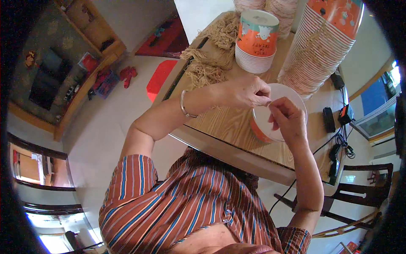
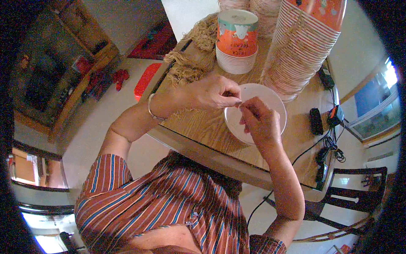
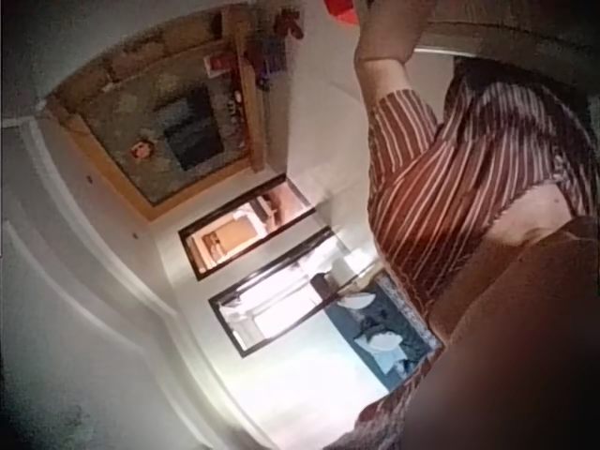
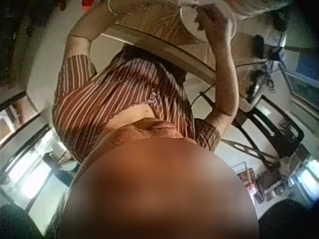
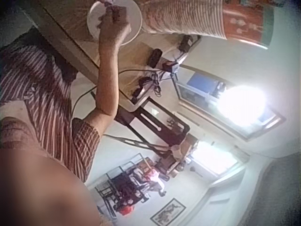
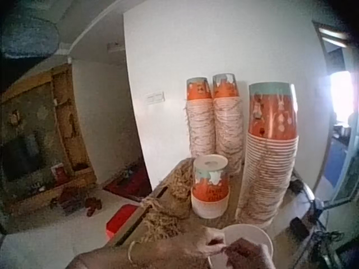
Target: Attaching elastic strings to paper Halloween bowls.
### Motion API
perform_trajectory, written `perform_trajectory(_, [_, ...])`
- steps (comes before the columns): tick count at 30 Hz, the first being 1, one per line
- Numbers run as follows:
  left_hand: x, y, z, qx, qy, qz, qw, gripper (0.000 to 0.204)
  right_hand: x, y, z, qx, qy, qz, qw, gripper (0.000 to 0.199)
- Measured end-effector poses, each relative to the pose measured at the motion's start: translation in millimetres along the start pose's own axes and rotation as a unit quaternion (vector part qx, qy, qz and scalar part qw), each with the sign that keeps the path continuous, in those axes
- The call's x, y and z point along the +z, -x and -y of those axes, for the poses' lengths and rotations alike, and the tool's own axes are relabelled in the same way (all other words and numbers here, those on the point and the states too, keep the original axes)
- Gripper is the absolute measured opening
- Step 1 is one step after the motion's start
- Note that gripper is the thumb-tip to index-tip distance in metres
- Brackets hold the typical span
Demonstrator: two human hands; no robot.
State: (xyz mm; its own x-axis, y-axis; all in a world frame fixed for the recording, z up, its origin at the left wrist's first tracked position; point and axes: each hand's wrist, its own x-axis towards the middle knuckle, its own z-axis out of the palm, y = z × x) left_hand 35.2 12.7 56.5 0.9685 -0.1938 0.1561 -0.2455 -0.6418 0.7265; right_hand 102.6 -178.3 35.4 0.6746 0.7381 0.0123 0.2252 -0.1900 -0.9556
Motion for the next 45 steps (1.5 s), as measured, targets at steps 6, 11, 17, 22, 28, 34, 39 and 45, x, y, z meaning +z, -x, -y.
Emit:
perform_trajectory(6, [-7.4,0.1,6.2,-0.07,0.102,0.057,0.991,0.021,-2.2,-1.8,1.1,-0.033,0.075,-0.015,0.996,0.011])
perform_trajectory(11, [-19.1,-15.0,28.3,-0.101,0.086,0.008,0.991,0.023,-4.8,-2.4,-7.3,-0.101,0.131,-0.063,0.984,0.01])
perform_trajectory(17, [5.8,-26.2,61.7,-0.118,0.069,-0.055,0.989,0.028,-7.4,-2.0,-12.8,-0.06,0.057,-0.047,0.995,0.011])
perform_trajectory(22, [18.4,-8.8,33.7,-0.152,0.081,-0.027,0.985,0.029,-10.1,8.2,8.8,0.064,-0.048,-0.03,0.996,0.007])
perform_trajectory(28, [36.0,28.7,14.3,-0.242,0.295,-0.018,0.924,0.022,-12.7,23.8,14.3,0.132,-0.075,0.022,0.988,0.012])
perform_trajectory(34, [43.9,52.1,-1.7,-0.261,0.403,-0.025,0.877,0.02,-6.9,34.8,6.9,0.19,-0.106,0.055,0.974,0.015])
perform_trajectory(39, [49.5,54.9,3.9,-0.245,0.407,-0.026,0.88,0.025,-6.6,31.4,9.6,0.22,-0.099,0.083,0.967,0.016])
perform_trajectory(45, [50.6,56.3,9.5,-0.216,0.432,-0.023,0.875,0.023,-3.7,25.7,7.6,0.249,-0.129,0.098,0.955,0.017])
